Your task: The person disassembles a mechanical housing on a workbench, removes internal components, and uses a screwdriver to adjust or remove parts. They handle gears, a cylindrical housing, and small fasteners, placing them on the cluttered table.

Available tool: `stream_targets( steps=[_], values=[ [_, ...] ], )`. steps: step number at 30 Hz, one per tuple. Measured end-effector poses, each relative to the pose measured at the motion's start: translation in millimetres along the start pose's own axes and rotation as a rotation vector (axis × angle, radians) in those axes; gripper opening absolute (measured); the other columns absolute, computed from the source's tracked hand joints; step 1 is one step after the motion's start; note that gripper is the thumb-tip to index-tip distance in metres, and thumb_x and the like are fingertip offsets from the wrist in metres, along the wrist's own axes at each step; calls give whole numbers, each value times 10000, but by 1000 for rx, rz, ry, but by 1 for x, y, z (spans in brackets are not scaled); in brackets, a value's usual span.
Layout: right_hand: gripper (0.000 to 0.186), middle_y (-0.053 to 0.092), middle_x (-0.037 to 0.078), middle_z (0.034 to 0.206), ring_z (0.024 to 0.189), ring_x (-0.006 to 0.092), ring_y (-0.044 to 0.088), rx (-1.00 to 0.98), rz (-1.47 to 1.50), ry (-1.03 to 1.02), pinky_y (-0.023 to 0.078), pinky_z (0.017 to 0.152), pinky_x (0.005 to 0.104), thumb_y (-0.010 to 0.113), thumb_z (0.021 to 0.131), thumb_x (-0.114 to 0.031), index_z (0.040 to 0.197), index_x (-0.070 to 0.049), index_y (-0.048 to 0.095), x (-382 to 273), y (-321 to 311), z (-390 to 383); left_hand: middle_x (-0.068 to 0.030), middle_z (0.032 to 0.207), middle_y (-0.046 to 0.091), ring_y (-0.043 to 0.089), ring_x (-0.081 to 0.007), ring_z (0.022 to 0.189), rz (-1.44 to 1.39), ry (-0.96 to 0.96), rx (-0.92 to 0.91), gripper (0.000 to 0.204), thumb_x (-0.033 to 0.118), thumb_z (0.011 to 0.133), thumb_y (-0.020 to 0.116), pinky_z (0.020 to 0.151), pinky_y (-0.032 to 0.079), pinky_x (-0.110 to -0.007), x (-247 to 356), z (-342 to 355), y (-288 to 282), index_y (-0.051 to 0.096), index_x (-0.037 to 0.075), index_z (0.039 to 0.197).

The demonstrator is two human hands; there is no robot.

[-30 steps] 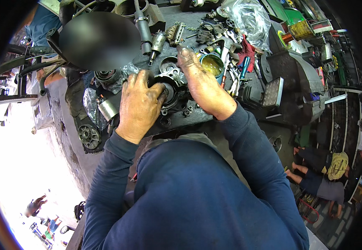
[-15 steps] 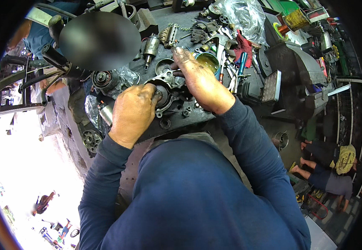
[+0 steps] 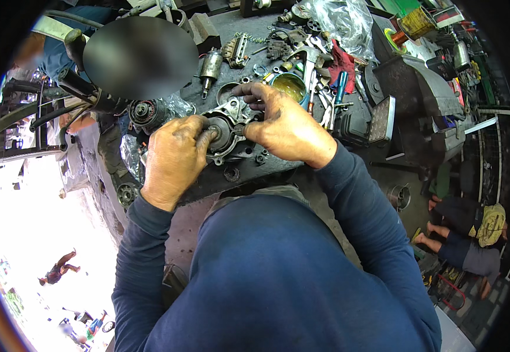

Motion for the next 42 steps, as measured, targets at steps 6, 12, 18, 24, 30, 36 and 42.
stream_targets(
  steps=[6, 12, 18, 24, 30, 36, 42],
  values=[
    [602, 684, 181, 1281, 1209, 276, 643, 26, 12, 27, 524, 1038, 381, 642, 835, -3, 1432, 23, 571, 7, 4, -4, -179, 944, 758, 724, -377, 851, 5, 92, 39, 179, 125, 877, 818, 772, 573, -442, 11, -4, 3, 760, 13, 1003],
    [654, 628, 272, 1253, 1197, 454, 633, 57, -400, -142, 527, 1036, 446, 629, 785, 64, 1434, -12, 582, -7, 13, -5, -164, 896, 722, 697, -369, 850, -4, 101, 44, 159, 130, 882, 791, 776, 560, -461, 10, -4, 5, 718, 22, 974],
    [684, 569, 279, 1355, 1241, 474, 609, 57, -520, -256, 514, 1088, 472, 641, 748, 118, 1417, -19, 598, -14, 23, -5, -162, 901, 721, 690, -368, 862, -30, 97, 50, 151, 124, 884, 774, 795, 558, -467, 6, -5, 3, 703, 26, 975],
    [655, 587, 264, 1339, 1232, 472, 612, 84, -552, -270, 519, 1066, 476, 623, 739, 147, 1372, -22, 626, -6, 20, -3, -169, 915, 725, 692, -373, 873, -34, 119, 36, 164, 122, 882, 774, 808, 558, -466, 8, -5, 4, 698, 23, 989],
    [600, 628, 243, 1275, 1151, 458, 649, 46, -583, -326, 534, 1010, 479, 612, 750, 146, 1330, -7, 650, -8, 29, -3, -166, 907, 726, 695, -372, 883, -53, 105, 28, 163, 127, 884, 774, 813, 557, -468, 3, -3, 3, 704, 19, 984],
    [410, 661, 257, 1129, 1054, 466, 670, 86, -528, -357, 553, 936, 509, 687, 776, 55, 1185, 21, 689, -16, 26, -2, -155, 919, 736, 700, -364, 883, -133, 53, 67, 158, 147, 893, 778, 815, 556, -463, -6, -7, -2, 740, 23, 983],
    [295, 662, 252, 1123, 1080, 460, 659, 138, -643, -460, 550, 940, 505, 670, 807, 25, 1101, 27, 694, -23, 31, -5, -152, 933, 742, 706, -358, 881, -134, 38, 68, 165, 160, 902, 774, 810, 557, -461, -9, -10, -1, 742, 20, 985]
  ],
)
Point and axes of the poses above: each hand's wrist, its own z-axis towards the middle knuckle, its own y-axis out of the palm, x = y × z, the point moved 8 cm from there along z, towards the middle knuckle
